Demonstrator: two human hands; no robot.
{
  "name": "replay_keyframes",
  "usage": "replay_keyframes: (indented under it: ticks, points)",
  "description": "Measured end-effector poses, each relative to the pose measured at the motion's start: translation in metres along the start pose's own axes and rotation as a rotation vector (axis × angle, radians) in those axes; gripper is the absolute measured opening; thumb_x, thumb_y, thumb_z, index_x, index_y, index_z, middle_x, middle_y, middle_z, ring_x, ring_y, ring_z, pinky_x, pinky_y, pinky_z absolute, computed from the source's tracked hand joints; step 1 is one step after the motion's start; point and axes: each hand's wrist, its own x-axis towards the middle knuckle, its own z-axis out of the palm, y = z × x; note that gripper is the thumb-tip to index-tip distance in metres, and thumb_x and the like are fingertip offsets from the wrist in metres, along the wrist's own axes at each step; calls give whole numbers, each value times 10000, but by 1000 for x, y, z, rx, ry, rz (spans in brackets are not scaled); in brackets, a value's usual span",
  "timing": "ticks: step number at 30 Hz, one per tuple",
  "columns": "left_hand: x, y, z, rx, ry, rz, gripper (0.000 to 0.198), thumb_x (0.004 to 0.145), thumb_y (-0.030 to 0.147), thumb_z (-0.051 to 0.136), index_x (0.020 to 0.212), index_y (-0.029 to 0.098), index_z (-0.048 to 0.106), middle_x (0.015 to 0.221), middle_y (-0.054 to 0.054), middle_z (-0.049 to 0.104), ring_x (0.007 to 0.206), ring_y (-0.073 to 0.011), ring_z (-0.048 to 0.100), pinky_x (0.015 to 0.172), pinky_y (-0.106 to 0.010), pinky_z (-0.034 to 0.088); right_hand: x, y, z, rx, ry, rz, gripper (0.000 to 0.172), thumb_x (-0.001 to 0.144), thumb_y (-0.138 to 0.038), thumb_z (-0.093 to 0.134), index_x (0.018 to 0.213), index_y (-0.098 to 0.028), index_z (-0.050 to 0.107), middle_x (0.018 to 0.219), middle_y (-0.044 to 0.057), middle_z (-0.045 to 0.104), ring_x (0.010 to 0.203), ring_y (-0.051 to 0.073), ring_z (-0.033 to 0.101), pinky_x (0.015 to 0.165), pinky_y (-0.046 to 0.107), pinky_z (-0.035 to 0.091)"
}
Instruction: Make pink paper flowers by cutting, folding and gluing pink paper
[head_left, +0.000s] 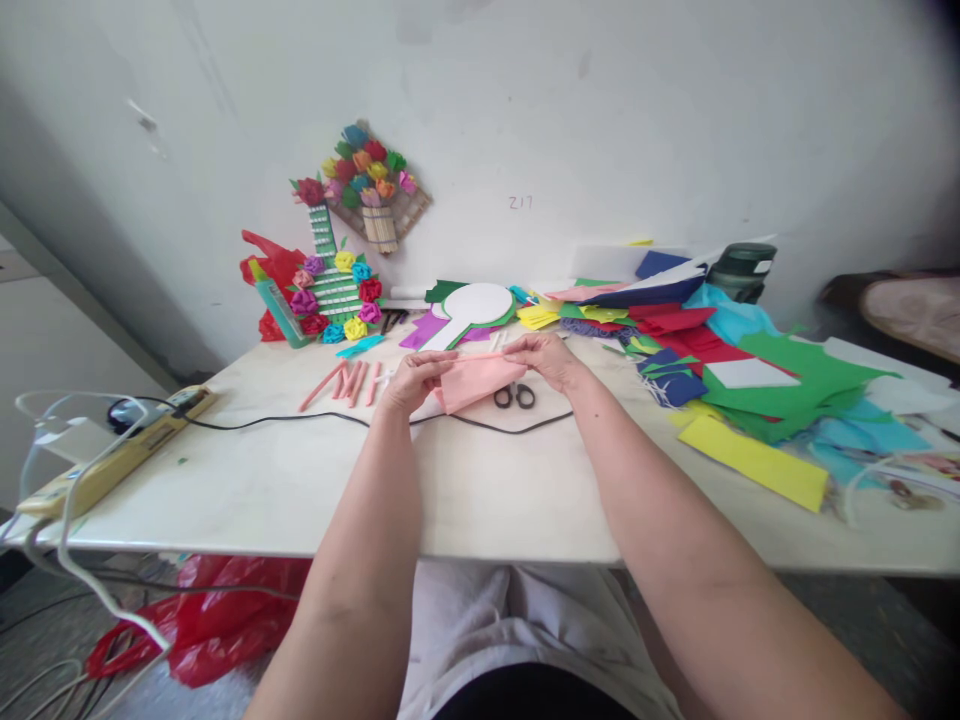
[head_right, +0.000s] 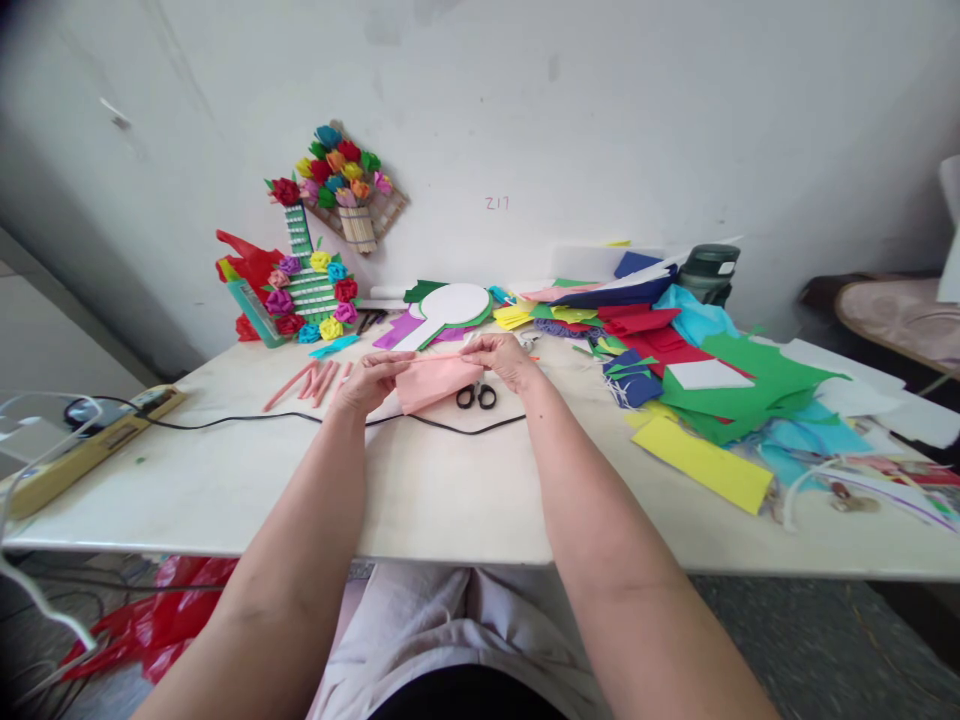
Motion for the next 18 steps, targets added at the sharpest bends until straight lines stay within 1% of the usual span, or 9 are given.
replay_keyframes:
  ticks: [5, 10, 13, 18]
  points:
    - [-1, 1, 1, -1, 11, 1, 287, 528, 158, 735, 815, 152, 729, 590, -17, 631, 523, -96, 549, 519, -218, 414, 1, 2, -1, -11, -1, -4, 170, 475, -201, 747, 634, -177, 695, 699, 18, 670, 694, 139, 580, 722, 305, 454]
    - [0, 1, 0, 24, 33, 6, 297, 533, 159, 727, 830, 152, 727, 533, 5, 588, 480, -77, 516, 477, -199, 384, 1, 2, -1, -23, -20, -18, 132, 489, -185, 727, 617, -179, 692, 679, 10, 659, 681, 130, 571, 720, 295, 443]
    - [1, 0, -1, 32, 30, 14, 321, 541, 166, 723, 863, 152, 723, 510, 14, 565, 487, -75, 517, 466, -187, 372, 1, 2, -1, -43, -22, -32, 120, 496, -190, 718, 612, -180, 687, 667, 7, 653, 672, 131, 565, 709, 296, 439]
    - [1, 0, -1, 25, 31, 12, 312, 531, 161, 721, 843, 149, 725, 514, 10, 566, 502, -81, 523, 462, -188, 368, 1, 2, -1, -60, -28, -58, 139, 503, -208, 724, 631, -177, 680, 672, 2, 649, 665, 127, 559, 698, 288, 437]
